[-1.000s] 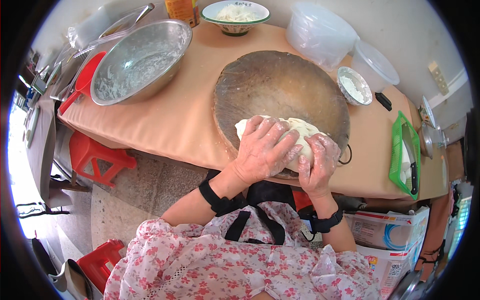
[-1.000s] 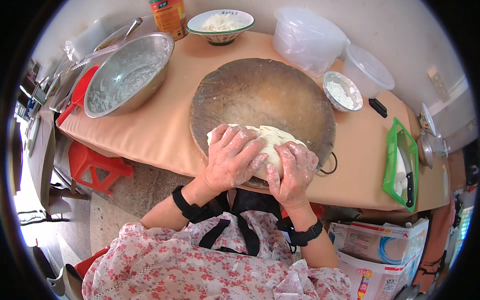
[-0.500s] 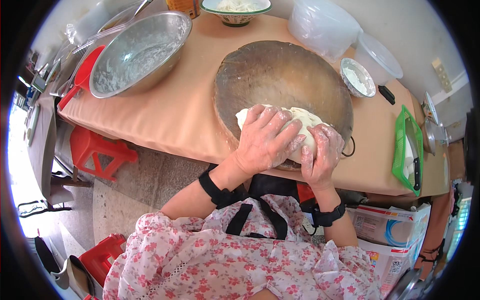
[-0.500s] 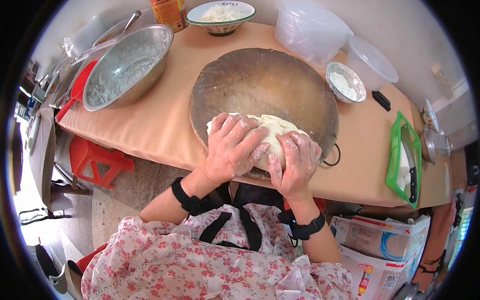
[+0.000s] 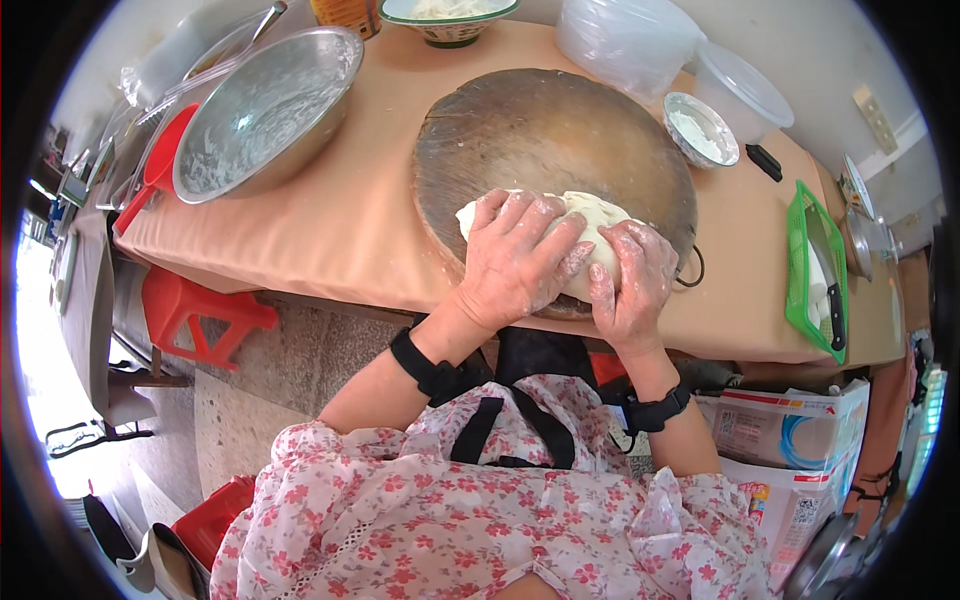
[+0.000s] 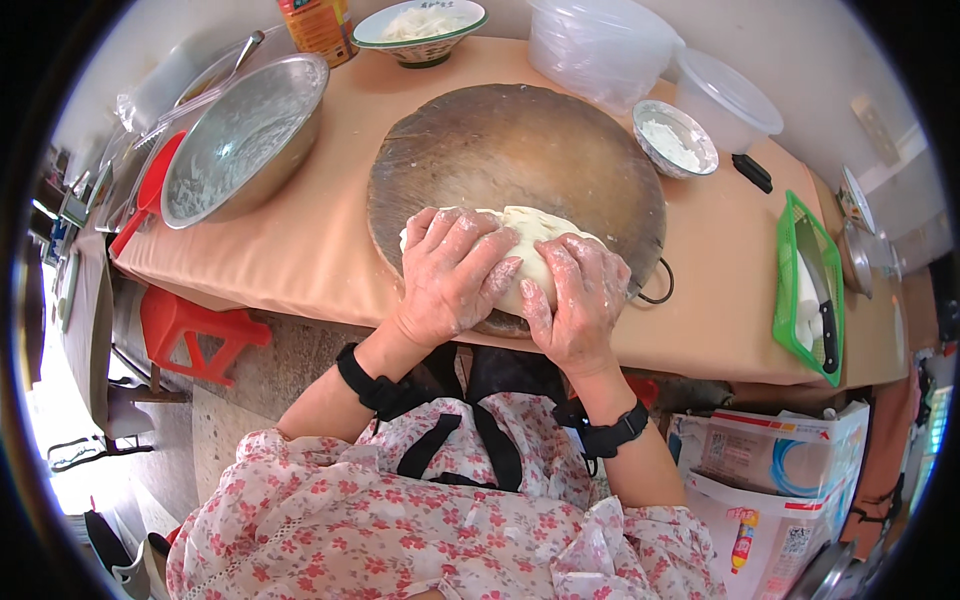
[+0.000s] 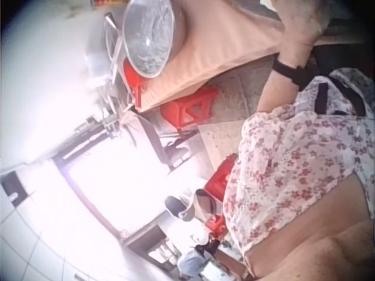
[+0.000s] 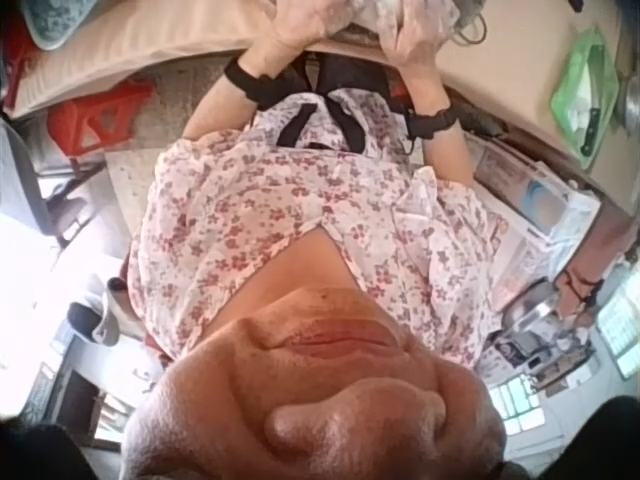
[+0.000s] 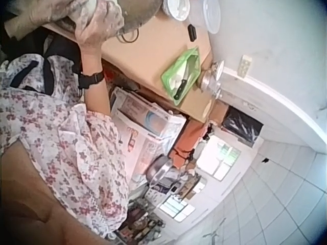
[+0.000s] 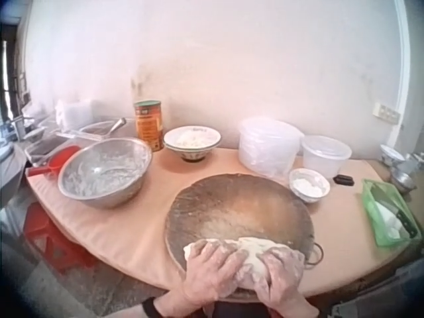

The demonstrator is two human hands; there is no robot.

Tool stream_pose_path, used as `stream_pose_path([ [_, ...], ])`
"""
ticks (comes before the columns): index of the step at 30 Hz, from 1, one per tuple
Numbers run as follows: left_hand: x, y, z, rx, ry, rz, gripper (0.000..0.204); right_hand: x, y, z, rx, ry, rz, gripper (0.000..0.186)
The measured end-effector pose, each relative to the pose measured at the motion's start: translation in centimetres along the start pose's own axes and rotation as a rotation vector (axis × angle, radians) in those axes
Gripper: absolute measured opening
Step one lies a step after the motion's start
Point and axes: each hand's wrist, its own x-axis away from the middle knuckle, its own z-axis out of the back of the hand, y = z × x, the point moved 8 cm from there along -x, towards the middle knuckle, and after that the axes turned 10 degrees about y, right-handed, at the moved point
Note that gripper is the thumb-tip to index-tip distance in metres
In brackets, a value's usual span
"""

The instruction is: Kneading and shaping a piece of dough on a wooden board.

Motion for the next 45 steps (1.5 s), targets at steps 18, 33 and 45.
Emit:
stream_pose_path([
  [18, 0.5, 0.0, 0.0, 0.017, 0.06, -0.007, 0.026, 0.4, 0.2, -0.2, 0.04, -0.019, 0.032, 0.033],
  [33, 0.5, -0.2, 0.1, -0.014, 0.057, -0.017, 0.022, 0.1, -0.2, -0.4, 0.049, 0.011, 0.035, 0.033],
  [45, -1.3, -0.7, -1.1, -0.06, -0.1, 0.016, 0.013, -2.1, 1.0, -1.0, -0.011, -0.154, -0.02, 0.027],
])
